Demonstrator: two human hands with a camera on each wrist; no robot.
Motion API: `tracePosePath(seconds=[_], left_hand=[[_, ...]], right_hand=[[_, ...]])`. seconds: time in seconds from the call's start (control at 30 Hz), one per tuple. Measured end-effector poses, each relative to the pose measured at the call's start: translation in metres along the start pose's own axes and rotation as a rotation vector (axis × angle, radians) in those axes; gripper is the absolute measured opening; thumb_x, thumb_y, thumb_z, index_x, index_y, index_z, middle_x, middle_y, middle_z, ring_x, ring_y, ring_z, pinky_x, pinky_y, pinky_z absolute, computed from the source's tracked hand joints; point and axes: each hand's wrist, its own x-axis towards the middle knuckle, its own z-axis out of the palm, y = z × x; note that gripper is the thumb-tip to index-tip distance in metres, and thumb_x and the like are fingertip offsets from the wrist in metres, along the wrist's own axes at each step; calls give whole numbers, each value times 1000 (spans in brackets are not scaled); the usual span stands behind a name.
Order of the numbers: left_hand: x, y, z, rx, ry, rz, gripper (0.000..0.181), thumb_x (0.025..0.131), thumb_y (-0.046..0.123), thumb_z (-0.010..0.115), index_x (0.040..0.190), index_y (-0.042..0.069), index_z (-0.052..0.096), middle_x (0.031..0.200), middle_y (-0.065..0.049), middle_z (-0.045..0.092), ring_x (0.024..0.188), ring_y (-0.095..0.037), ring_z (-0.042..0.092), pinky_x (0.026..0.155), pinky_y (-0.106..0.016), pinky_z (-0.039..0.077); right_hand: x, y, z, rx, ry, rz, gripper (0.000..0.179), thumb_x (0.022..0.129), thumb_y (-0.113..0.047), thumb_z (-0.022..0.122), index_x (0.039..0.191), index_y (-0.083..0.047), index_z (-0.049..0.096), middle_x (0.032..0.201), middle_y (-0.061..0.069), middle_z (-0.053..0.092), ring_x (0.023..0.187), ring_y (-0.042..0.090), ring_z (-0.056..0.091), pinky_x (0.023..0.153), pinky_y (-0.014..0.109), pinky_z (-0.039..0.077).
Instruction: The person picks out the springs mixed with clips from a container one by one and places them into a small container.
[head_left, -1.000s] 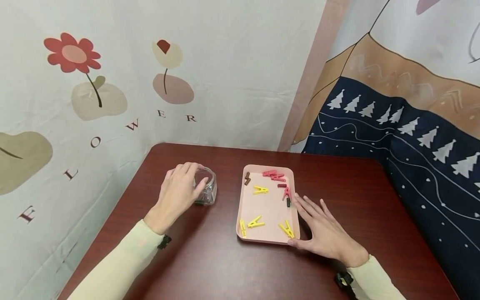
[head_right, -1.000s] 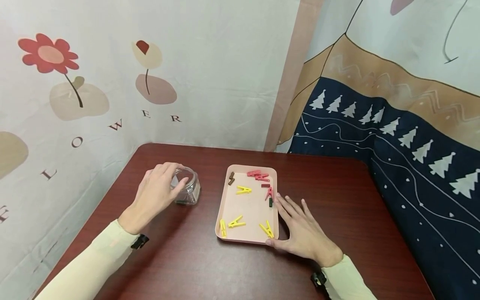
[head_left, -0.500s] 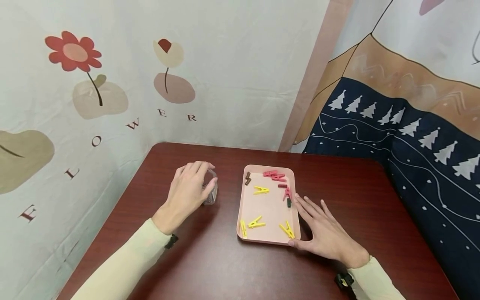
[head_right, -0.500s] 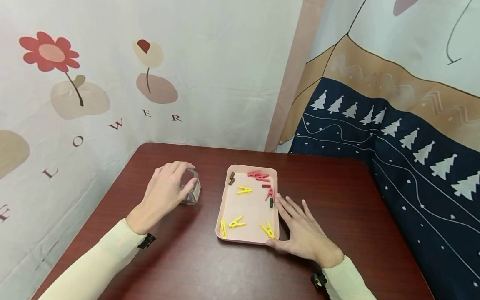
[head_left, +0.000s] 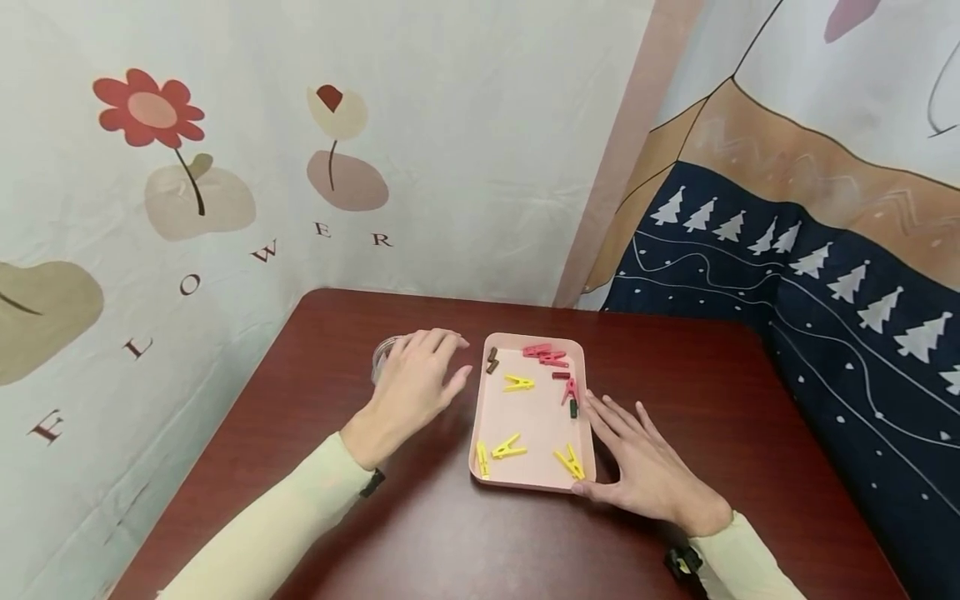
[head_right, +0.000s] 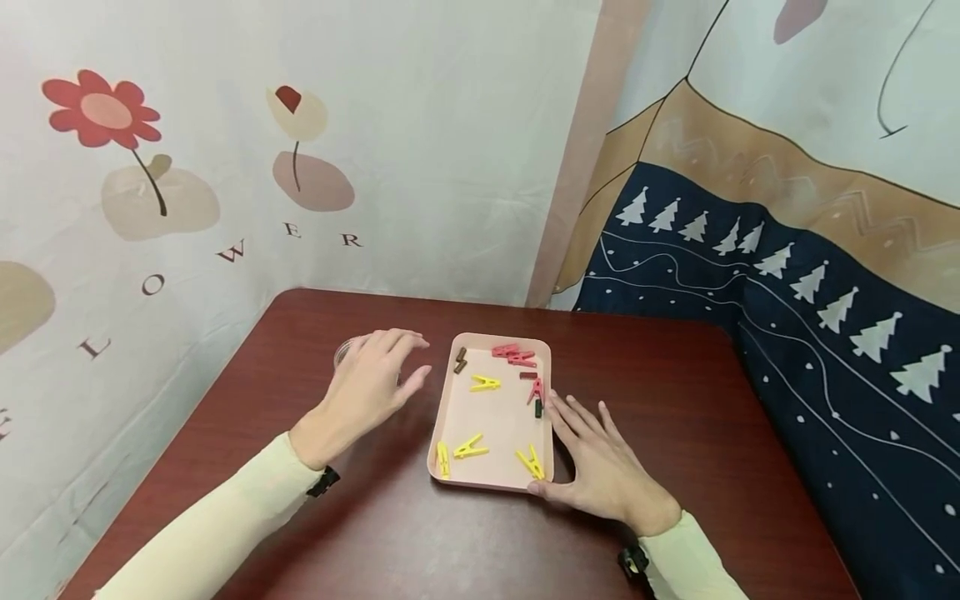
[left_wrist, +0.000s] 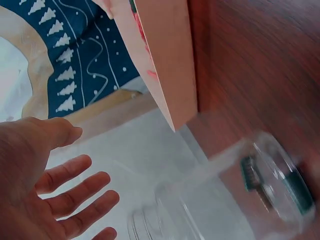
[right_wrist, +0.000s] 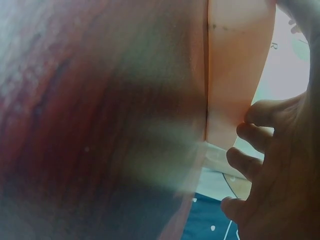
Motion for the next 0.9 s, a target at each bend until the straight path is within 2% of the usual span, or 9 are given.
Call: tracePosePath(seconds=[0.17, 0.4, 0.63, 0.9], left_hand=[[9, 12, 14, -6, -27, 34, 32, 104, 27, 87, 131, 14, 78, 132, -6, 81, 127, -36, 78, 110, -60, 62], [23, 21, 32, -12, -66, 42, 27, 104, 25, 86, 127, 14, 79, 127, -6, 82, 120, -36, 78, 108, -60, 63], [31, 23, 50, -30, -133, 25, 23, 108, 28, 83, 125, 14, 78, 122, -6, 79, 116, -34, 76, 109, -63, 61], [45, 18, 67, 13, -220, -16, 27, 110, 28, 82, 131, 12, 79, 130, -10, 79, 121, -36, 75, 112, -63, 59]], right_hand=[[0, 1, 2, -8, 6, -4, 124, 91, -90, 74, 187, -26, 29, 195, -1, 30, 179, 39, 34, 141, 83, 18], [0, 4, 3, -13, 16, -13, 124, 91, -90, 74, 187, -26, 29, 194, -1, 31, 179, 40, 34, 141, 83, 19], [-1, 5, 3, -11, 17, -5, 125, 91, -90, 75, 187, -25, 29, 195, -1, 31, 179, 40, 35, 141, 83, 19], [2, 4, 4, -6, 0, -2, 125, 91, -90, 75, 187, -26, 28, 195, -1, 28, 180, 40, 34, 141, 82, 18]])
